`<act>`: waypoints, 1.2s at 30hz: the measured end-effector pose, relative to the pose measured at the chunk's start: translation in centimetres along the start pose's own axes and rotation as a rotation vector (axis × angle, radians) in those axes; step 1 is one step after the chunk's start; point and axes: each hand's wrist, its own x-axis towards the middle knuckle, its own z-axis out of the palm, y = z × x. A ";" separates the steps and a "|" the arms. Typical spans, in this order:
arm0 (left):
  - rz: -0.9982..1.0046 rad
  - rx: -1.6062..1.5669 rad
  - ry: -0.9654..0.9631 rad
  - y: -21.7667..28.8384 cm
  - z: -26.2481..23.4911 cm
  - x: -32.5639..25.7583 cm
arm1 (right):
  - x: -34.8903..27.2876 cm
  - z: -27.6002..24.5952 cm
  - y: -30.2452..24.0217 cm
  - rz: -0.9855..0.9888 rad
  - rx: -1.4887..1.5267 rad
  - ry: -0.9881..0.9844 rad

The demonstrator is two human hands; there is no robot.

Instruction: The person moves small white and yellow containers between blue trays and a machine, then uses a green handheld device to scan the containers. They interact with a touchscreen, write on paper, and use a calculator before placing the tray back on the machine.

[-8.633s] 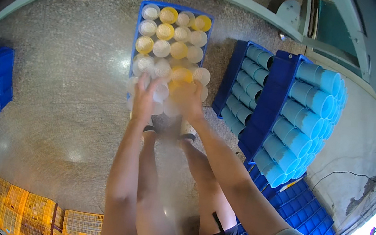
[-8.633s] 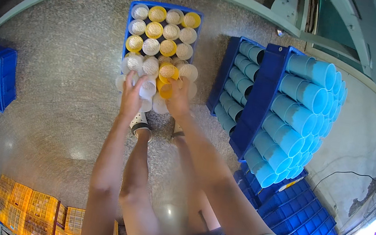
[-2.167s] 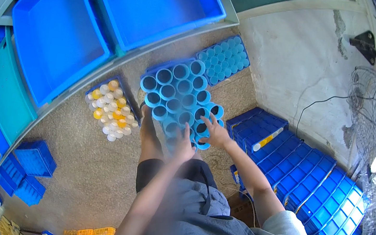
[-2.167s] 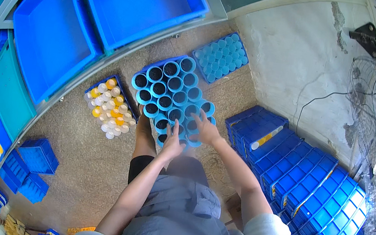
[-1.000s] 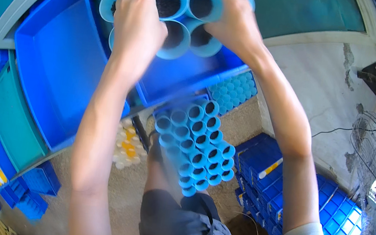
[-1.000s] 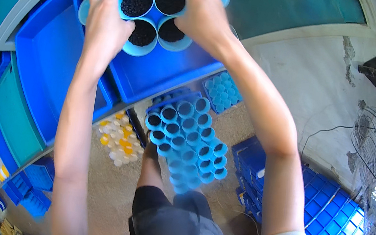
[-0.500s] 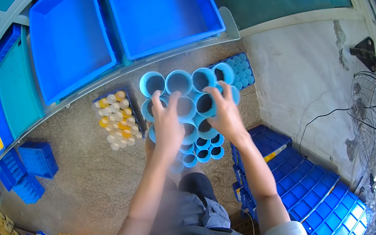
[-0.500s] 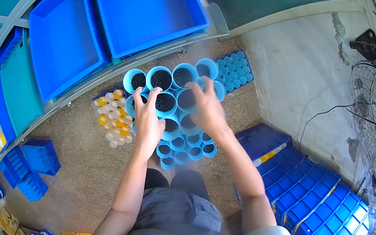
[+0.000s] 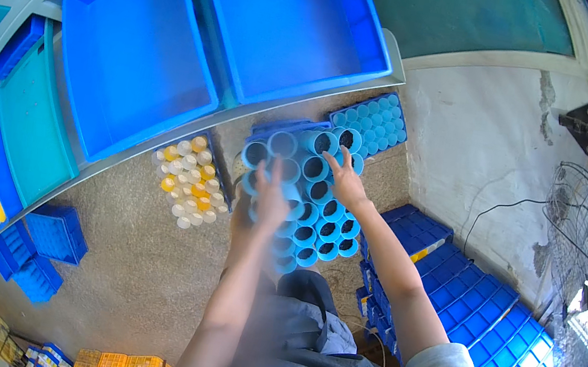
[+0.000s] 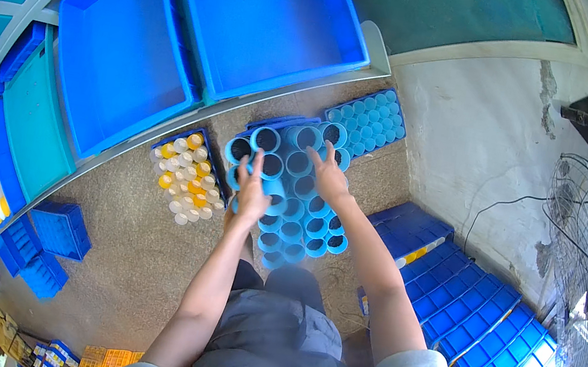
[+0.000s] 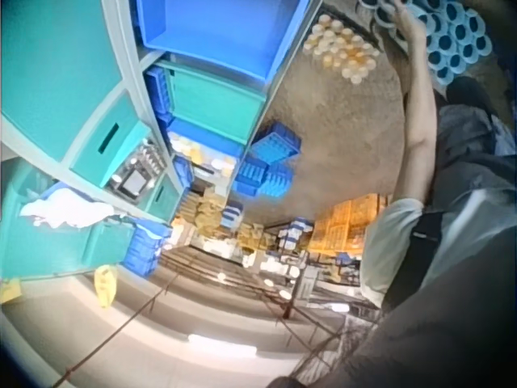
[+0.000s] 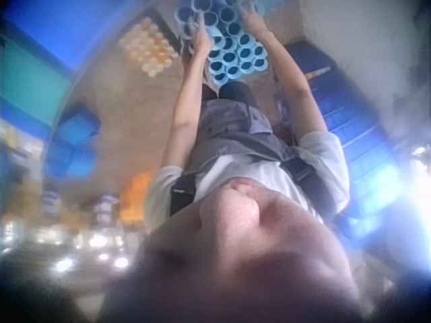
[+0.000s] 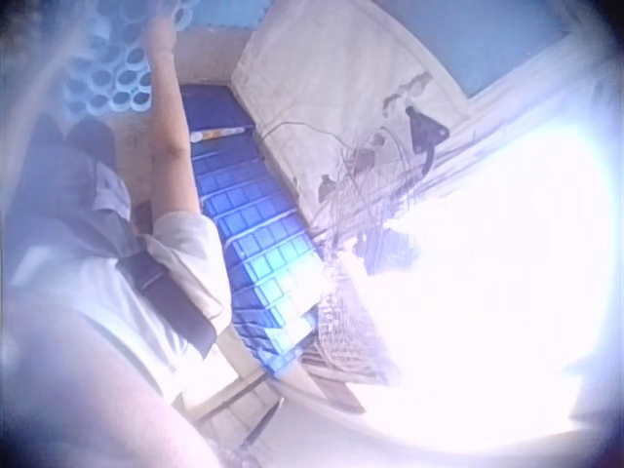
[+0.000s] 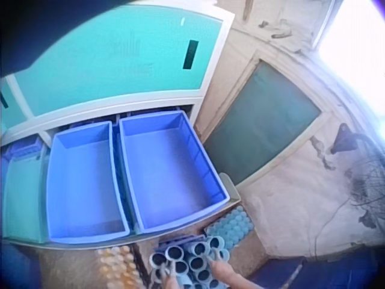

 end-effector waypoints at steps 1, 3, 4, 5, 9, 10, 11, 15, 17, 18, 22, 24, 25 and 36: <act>0.027 0.025 -0.045 0.3 0.3 -0.3 | 0.2 0.1 -0.7 -0.010 -0.073 -0.001; 0.068 0.037 -0.089 0.6 0.8 -1.3 | 0.4 0.5 -1.7 -0.033 -0.169 0.045; 0.031 0.036 -0.133 0.5 0.8 -1.7 | 0.4 0.6 -2.0 -0.052 -0.212 0.067; 0.024 0.036 -0.125 0.3 0.7 -2.2 | 0.3 0.8 -2.2 -0.057 -0.251 0.082; 0.028 0.052 -0.099 -0.9 0.0 -2.6 | 0.0 1.1 -2.2 -0.044 -0.329 0.055; 0.009 0.083 -0.137 -1.1 -0.1 -2.6 | 0.0 1.1 -2.1 -0.032 -0.338 0.030; 0.028 0.119 -0.141 -1.3 -0.2 -2.5 | 0.0 1.1 -2.1 -0.027 -0.342 0.019; 0.090 0.055 -0.115 -1.2 -0.1 -2.4 | 0.1 0.9 -2.2 -0.060 -0.213 0.056; 0.064 0.012 -0.122 -1.0 0.0 -2.4 | 0.0 0.8 -2.4 -0.075 -0.102 0.062; 0.081 -0.004 -0.096 -1.0 0.0 -2.5 | -0.1 0.7 -2.5 -0.061 -0.072 0.039; 0.112 -0.096 -0.071 -1.4 0.0 -2.9 | -0.3 0.7 -2.9 -0.032 -0.054 0.019; 0.225 0.018 0.015 -1.9 0.2 -2.8 | 0.0 0.8 -3.2 0.026 -0.066 -0.003; 0.219 0.098 0.000 -2.2 0.3 -2.7 | 0.1 0.8 -3.3 0.029 -0.061 0.002; -0.012 0.064 -0.089 2.1 -4.9 -1.5 | -0.2 -2.4 -5.6 -0.058 -0.181 0.249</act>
